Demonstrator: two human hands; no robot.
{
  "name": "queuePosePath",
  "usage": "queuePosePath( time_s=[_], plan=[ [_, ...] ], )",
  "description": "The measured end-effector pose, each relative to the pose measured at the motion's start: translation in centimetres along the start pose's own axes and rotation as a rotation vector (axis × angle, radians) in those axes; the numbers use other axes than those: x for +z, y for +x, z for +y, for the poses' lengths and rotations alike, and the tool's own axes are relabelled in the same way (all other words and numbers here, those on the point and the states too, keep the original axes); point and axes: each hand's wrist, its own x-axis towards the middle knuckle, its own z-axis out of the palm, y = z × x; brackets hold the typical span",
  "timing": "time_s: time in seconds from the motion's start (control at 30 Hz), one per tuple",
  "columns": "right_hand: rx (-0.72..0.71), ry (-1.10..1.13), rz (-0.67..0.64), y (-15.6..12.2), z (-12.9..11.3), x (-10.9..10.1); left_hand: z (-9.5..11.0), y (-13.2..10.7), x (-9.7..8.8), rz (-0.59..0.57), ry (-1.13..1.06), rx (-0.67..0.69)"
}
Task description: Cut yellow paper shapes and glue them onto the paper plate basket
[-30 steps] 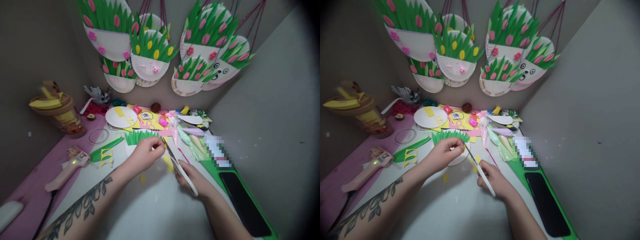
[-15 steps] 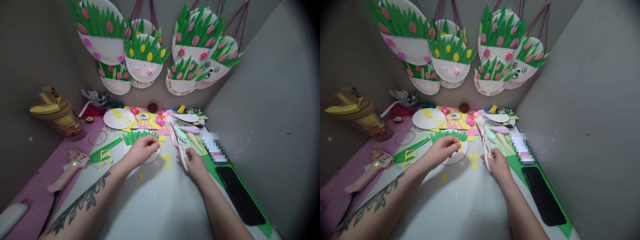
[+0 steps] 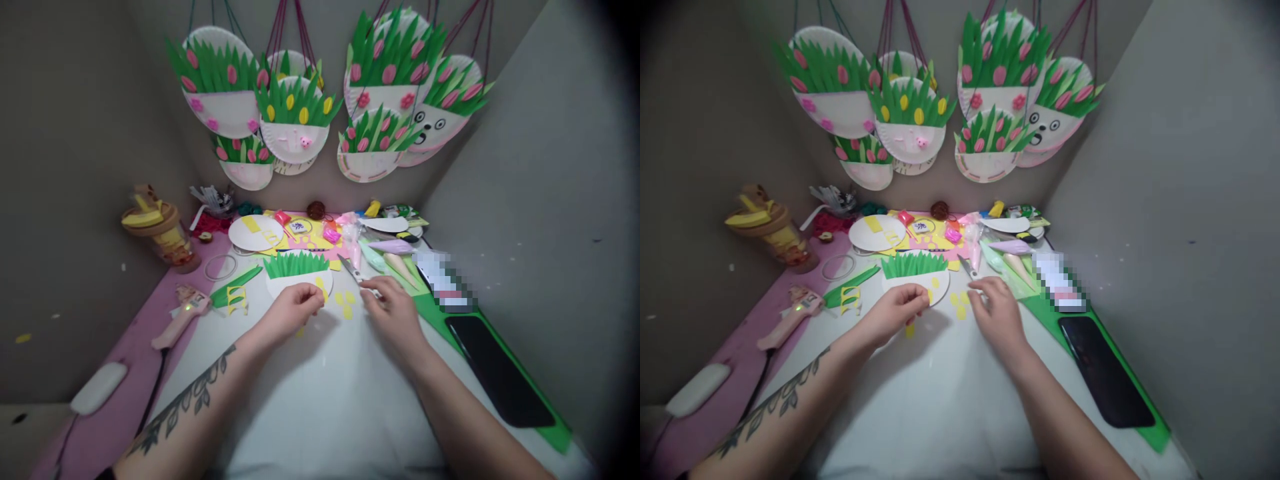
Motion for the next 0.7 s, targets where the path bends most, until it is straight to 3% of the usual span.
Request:
queuePosePath(
  time_s=[0.1, 0.17, 0.23, 0.33, 0.43, 0.7],
  plan=[
    [0.096, 0.506, -0.325, 0.0, -2.8, 1.5, -0.4, -0.7, 0.2, -0.038, -0.032, 0.024],
    [0.123, 0.637, -0.332, -0.2, -4.0, 2.7, -0.8, -0.9, 0.3, 0.045, -0.031, 0.08],
    [0.102, 0.668, -0.242, -0.7, -4.6, 3.8, -1.3, -0.9, 0.3, 0.168, -0.002, 0.155],
    [0.083, 0.623, -0.136, -1.6, -4.7, 4.9, -2.0, -0.9, 0.3, 0.238, 0.048, 0.203],
    [0.002, 0.499, -0.076, -2.0, -4.4, 5.2, -2.5, -0.9, 0.4, 0.197, 0.029, 0.13],
    [-0.517, 0.003, 0.048, -1.6, -2.3, 4.5, -2.5, -1.2, 0.4, 0.015, -0.199, -0.077]
  ],
)
